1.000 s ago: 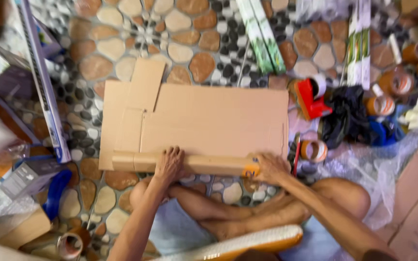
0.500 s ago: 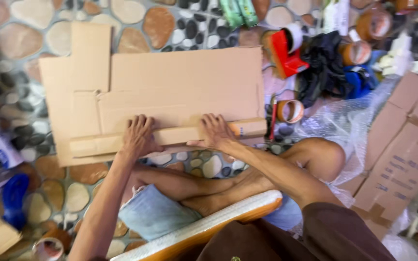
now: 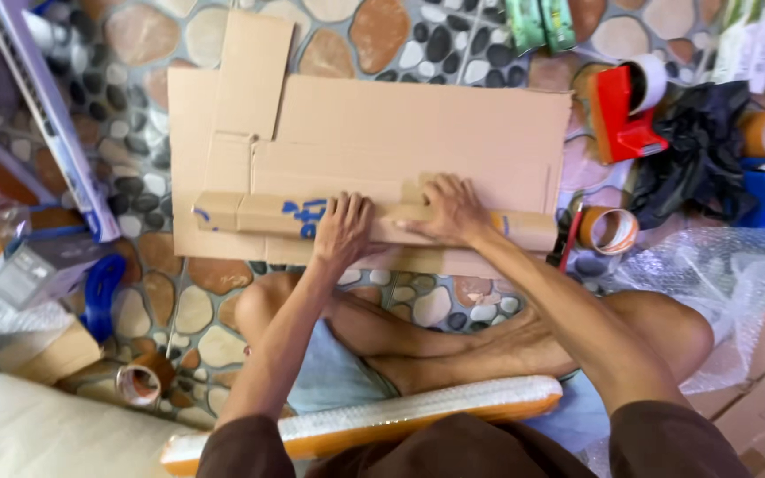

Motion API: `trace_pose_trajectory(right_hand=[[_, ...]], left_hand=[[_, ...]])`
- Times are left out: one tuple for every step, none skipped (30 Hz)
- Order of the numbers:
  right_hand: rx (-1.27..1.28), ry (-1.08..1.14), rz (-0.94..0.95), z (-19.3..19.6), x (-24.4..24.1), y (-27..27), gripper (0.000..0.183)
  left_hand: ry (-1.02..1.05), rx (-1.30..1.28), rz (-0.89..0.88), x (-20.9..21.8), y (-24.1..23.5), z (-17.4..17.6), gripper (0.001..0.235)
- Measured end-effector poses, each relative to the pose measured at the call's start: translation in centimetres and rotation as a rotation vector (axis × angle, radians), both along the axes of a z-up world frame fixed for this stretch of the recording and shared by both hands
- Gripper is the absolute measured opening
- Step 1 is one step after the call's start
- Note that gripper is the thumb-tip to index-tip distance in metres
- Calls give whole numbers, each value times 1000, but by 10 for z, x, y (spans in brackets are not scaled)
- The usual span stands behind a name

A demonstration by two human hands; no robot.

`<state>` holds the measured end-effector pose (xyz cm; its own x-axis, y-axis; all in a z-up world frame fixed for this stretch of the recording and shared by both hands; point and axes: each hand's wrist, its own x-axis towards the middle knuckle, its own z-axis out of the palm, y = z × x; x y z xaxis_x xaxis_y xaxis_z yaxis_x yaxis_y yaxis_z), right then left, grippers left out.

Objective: The person sits on the floor and wraps long cardboard pieces with bubble wrap. They secure the wrapped items using orange packing tape, repeatedly folding the cardboard and taping the seams to create a sealed package.

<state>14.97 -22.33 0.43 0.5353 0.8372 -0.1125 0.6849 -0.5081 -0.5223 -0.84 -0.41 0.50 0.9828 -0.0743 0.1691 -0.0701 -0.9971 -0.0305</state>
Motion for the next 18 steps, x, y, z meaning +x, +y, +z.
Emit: trace_pose_trajectory(right_hand=[[-22, -8, -15, -1, 7, 1, 68], [-44, -16, -29, -3, 14, 1, 65], [-44, -17, -21, -6, 20, 4, 65], [-37, -15, -47, -8, 27, 5, 62], [-29, -21, -75, -9, 37, 8, 59], [-27, -30, -70, -10, 40, 10, 59], [-34, -63, -79, -11, 44, 11, 58], [-42, -96, -88, -13, 49, 13, 56], [-55, -102, -101, -7, 49, 15, 56], [-68, -91, -118, -1, 49, 16, 55], [-73, -79, -135, 3, 51, 20, 55], [-79, -85, -147, 7, 56, 25, 55], [-128, -50, -147, 11, 56, 28, 59], [-177, -14, -148, 15, 54, 31, 63], [-185, -16, -153, 17, 59, 35, 63], [-248, 51, -165, 20, 63, 39, 70], [-307, 115, -174, 24, 68, 47, 78], [-310, 111, -177, 14, 69, 49, 78]], left_hand=[[27, -11, -30, 7, 3, 1, 106], [53, -23, -59, 14, 7, 2, 107], [52, -23, -51, 23, 9, 3, 107], [235, -62, -19, 33, 10, 6, 106], [409, -101, 12, 46, 13, 9, 105], [400, -101, 17, 52, 14, 11, 105], [494, -133, 31, 60, 16, 13, 107], [589, -165, 45, 69, 18, 14, 110], [584, -174, 28, 71, 20, 16, 110], [611, -205, 27, 75, 21, 17, 108], [638, -229, 28, 80, 25, 19, 106], [634, -230, 13, 86, 28, 21, 106], [638, -244, 8, 85, 29, 22, 106], [643, -258, 3, 84, 30, 22, 107], [642, -264, -5, 82, 28, 25, 107], [599, -230, -4, 79, 27, 30, 107], [552, -193, 0, 76, 28, 35, 108], [548, -196, -4, 72, 27, 42, 108]])
